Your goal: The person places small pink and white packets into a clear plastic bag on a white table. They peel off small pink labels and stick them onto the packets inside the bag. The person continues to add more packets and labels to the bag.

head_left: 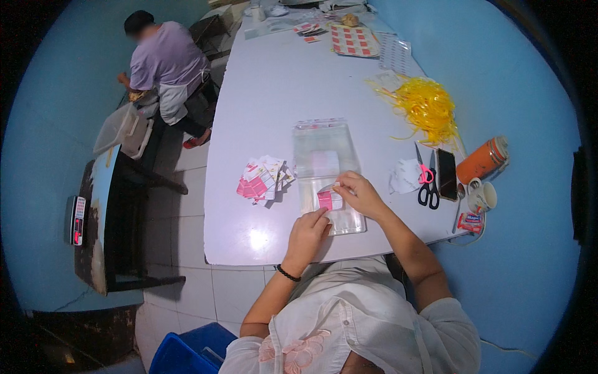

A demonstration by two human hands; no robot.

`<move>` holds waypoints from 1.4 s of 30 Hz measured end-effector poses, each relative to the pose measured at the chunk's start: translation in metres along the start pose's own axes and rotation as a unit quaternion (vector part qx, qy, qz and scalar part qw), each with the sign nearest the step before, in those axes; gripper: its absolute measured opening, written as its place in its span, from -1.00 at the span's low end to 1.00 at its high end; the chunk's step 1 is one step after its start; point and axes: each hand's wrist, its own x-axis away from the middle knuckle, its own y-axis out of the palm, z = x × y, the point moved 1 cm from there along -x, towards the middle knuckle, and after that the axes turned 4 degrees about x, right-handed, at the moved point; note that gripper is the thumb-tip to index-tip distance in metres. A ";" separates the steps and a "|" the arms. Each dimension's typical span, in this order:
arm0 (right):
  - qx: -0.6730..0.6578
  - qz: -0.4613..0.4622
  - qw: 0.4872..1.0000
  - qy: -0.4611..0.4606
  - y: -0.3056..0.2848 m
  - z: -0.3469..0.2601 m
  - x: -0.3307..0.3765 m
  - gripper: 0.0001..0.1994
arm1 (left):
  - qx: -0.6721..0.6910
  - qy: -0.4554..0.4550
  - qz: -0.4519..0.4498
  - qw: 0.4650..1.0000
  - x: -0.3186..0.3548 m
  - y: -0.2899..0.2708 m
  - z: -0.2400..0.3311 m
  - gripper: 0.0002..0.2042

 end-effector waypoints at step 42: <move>-0.289 0.234 0.925 0.077 0.000 0.010 -0.025 -0.62 | -0.016 -0.190 0.131 0.973 -0.033 -0.074 -0.103 -0.85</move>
